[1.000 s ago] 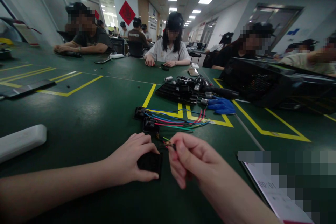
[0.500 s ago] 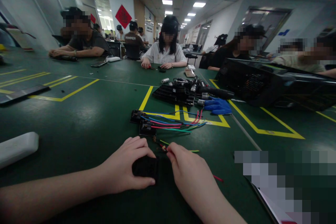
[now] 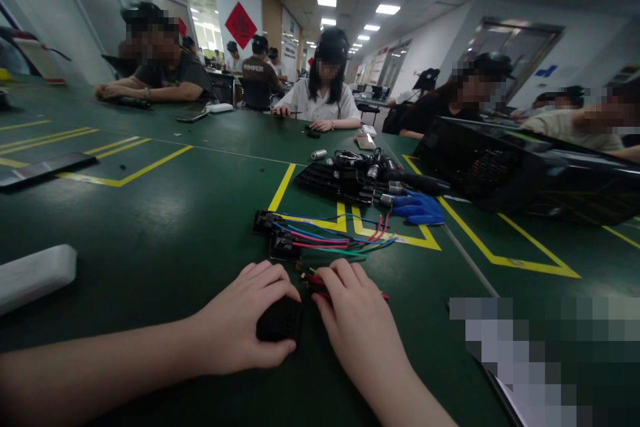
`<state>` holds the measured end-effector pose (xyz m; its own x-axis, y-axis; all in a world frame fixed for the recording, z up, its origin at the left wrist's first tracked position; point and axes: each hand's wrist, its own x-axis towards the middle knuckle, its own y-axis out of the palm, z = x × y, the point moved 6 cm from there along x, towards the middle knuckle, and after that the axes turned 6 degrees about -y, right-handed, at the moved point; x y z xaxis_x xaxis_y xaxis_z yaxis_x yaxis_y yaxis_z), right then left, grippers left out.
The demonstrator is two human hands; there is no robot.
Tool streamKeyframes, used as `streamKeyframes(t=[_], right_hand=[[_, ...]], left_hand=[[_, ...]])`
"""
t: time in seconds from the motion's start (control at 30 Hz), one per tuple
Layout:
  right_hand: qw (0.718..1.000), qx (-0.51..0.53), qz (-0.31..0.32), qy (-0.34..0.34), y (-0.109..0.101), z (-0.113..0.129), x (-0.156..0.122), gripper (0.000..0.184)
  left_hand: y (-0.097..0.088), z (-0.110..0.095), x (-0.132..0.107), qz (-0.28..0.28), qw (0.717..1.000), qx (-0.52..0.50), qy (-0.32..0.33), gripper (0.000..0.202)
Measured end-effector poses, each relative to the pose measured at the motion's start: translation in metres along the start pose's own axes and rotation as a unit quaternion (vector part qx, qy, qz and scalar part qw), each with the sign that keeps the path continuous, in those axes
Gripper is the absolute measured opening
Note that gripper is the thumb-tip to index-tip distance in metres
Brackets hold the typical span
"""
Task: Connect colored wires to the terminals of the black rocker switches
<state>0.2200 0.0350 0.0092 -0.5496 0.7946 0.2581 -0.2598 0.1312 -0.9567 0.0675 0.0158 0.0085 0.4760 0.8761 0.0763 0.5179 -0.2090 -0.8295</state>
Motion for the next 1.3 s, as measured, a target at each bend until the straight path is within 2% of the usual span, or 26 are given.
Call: streamKeyframes(t=[0.07, 0.23, 0.43, 0.6, 0.7, 0.8, 0.87, 0.93, 1.0, 1.07, 1.17, 1.3], right_hand=[[1.0, -0.009, -0.011, 0.005, 0.0, -0.005, 0.0, 0.027], [1.0, -0.019, 0.01, -0.005, 0.002, -0.013, -0.002, 0.009], [0.999, -0.031, 0.034, -0.003, 0.004, -0.018, -0.005, 0.01], [0.999, -0.015, 0.049, 0.006, -0.002, -0.037, -0.007, 0.011], [0.999, 0.009, 0.046, 0.006, -0.011, -0.035, -0.008, 0.018], [0.996, 0.059, 0.062, -0.012, -0.015, -0.015, -0.009, 0.041], [0.985, 0.129, 0.113, -0.023, -0.011, 0.001, -0.011, 0.066], [0.98, 0.145, 0.133, -0.02, -0.008, 0.009, -0.011, 0.083], [0.983, 0.13, 0.126, -0.018, -0.007, 0.01, -0.009, 0.077], [0.986, 0.118, 0.118, -0.023, -0.007, 0.007, -0.007, 0.064], [0.983, 0.117, 0.138, -0.025, -0.008, 0.001, -0.008, 0.059], [0.977, 0.129, 0.169, -0.016, -0.012, -0.003, -0.012, 0.058]], left_hand=[[0.0, -0.003, -0.001, 0.004, 1.0, 0.011, 0.01, 0.037], [-0.001, -0.006, -0.002, 0.009, 1.0, 0.009, 0.019, 0.04], [0.002, -0.006, 0.001, 0.026, 0.999, -0.021, 0.041, 0.044], [0.005, -0.015, -0.002, 0.055, 0.994, 0.008, 0.097, 0.057], [0.009, -0.018, -0.002, 0.051, 0.992, 0.039, 0.105, 0.066], [0.008, -0.015, 0.001, 0.014, 0.997, 0.031, 0.068, 0.068], [0.0, -0.012, 0.003, -0.041, 0.998, 0.016, 0.039, 0.06], [-0.01, -0.008, 0.003, -0.101, 0.994, 0.015, 0.022, 0.045], [-0.02, -0.003, 0.004, -0.156, 0.987, 0.031, 0.009, 0.04], [-0.027, 0.006, 0.008, -0.192, 0.979, 0.066, -0.017, 0.049], [-0.027, 0.021, 0.016, -0.177, 0.977, 0.099, -0.06, 0.057], [-0.025, 0.023, 0.021, -0.15, 0.985, 0.077, -0.046, 0.041]])
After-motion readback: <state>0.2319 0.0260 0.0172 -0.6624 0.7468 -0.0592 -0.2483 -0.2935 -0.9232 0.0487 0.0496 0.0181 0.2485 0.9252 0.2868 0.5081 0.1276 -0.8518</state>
